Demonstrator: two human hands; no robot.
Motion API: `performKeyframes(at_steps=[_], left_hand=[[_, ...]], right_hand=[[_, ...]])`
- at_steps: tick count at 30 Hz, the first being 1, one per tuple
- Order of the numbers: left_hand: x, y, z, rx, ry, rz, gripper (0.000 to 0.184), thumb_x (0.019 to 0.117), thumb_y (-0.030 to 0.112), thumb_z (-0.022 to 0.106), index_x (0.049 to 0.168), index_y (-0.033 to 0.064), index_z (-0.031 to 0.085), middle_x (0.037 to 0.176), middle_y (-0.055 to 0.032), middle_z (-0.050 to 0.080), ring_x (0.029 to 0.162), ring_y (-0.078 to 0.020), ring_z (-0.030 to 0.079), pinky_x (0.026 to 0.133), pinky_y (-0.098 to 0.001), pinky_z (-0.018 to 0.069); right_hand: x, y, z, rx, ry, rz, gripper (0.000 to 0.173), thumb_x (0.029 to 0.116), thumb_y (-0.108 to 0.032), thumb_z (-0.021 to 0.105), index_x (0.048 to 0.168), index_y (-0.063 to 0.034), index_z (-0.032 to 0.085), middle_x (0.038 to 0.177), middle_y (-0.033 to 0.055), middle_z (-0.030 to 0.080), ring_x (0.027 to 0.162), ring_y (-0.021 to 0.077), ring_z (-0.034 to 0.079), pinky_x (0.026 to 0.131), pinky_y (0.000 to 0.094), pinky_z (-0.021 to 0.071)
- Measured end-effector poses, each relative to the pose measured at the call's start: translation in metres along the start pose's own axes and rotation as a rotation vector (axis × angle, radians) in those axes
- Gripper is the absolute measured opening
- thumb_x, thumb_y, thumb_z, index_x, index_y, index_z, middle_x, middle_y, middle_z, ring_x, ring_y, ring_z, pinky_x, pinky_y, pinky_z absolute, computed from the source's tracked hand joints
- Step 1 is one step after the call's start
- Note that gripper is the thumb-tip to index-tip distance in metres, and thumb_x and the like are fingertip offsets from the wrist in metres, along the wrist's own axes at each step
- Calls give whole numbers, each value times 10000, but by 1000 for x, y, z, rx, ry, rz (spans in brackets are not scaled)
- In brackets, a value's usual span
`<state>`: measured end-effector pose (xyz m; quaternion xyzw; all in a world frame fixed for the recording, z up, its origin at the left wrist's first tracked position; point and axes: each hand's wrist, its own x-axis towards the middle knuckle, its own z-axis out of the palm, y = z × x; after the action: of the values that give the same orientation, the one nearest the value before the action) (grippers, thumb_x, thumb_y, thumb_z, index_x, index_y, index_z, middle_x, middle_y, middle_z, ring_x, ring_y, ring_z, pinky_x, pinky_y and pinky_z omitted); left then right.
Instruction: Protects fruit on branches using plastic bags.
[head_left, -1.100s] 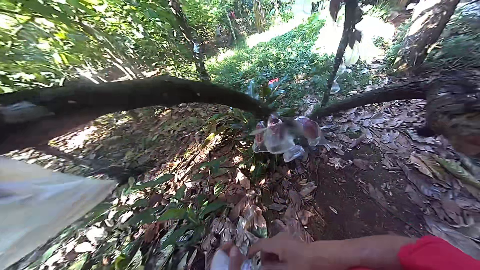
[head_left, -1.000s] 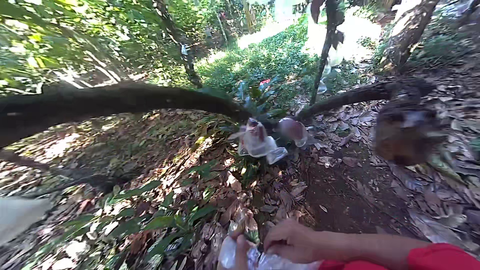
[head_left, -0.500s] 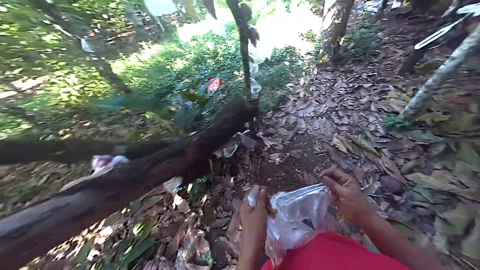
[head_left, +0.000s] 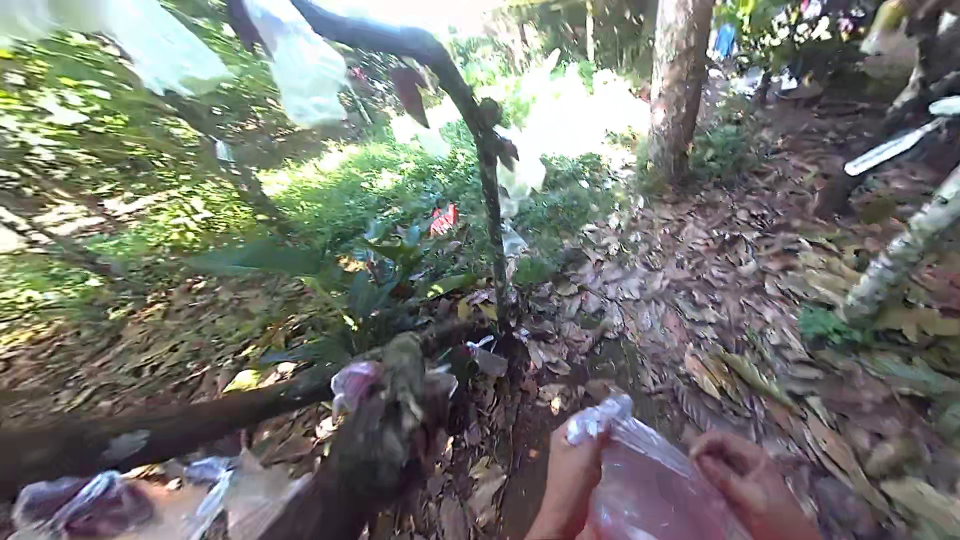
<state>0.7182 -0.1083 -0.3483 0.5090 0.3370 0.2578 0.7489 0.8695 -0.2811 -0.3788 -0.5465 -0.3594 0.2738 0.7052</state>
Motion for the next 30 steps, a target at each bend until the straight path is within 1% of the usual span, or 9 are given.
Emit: performKeyframes(at_steps=[4,6,9,13,17,21,25,27,30], left_hand=[[81,19,25,-5,50,135,103,949,5,595,951,25,696,696,38,663,533,4,544,504,-182,466],[107,23,34,95,-38,254,106,934,22,614,957,7,716,776,35,696,668,10,621,644,-196,539],[132,34,46,372,-160,460,122,917,48,648,945,-35,733,840,-36,721,790,-23,665,787,-244,565],[159,45,44,677,-242,622,139,896,87,704,957,-30,751,870,-132,752,818,-208,734,791,-445,598],[194,50,30,764,-78,651,116,884,109,710,893,0,746,799,-102,729,748,-201,712,722,-439,588],[233,53,25,750,71,661,155,910,134,684,826,11,725,764,-74,708,715,-152,685,692,-379,577],[286,69,36,700,81,695,217,959,166,648,841,2,727,760,-69,672,742,-118,650,711,-313,549],[307,74,45,673,104,700,212,964,169,655,867,3,745,815,-71,691,810,-111,659,775,-294,553],[336,89,57,639,193,721,159,927,90,665,939,-39,758,912,-130,717,885,-157,682,842,-320,564]], right_hand=[[63,-3,-43,-181,-210,46,185,922,0,605,1040,-91,715,854,-108,719,666,-23,632,612,207,556],[89,0,-61,-334,-292,83,239,905,-24,641,1140,4,674,836,-16,682,690,54,637,637,269,559],[136,-10,-69,-601,-269,67,646,844,-196,771,1392,68,553,1239,246,638,1072,316,664,884,471,573],[210,-19,-37,-679,-366,-216,829,792,-396,829,1440,25,528,1431,258,540,1316,372,542,1067,546,477],[289,11,-18,-656,-491,-562,156,949,-157,671,1039,-71,764,957,57,769,942,164,727,944,384,558],[363,32,-20,-543,-556,-582,230,1000,-157,545,961,-57,748,784,29,714,708,45,667,692,210,568],[434,41,-23,-462,-491,-516,456,1045,-389,554,748,-50,620,566,-13,505,508,-11,457,485,162,374],[459,42,-30,-408,-501,-491,480,1044,-411,556,717,-61,591,557,-34,473,506,-34,431,482,144,351],[500,34,-41,-360,-714,-492,246,1002,-188,596,913,9,714,762,50,693,697,18,644,676,193,552]])
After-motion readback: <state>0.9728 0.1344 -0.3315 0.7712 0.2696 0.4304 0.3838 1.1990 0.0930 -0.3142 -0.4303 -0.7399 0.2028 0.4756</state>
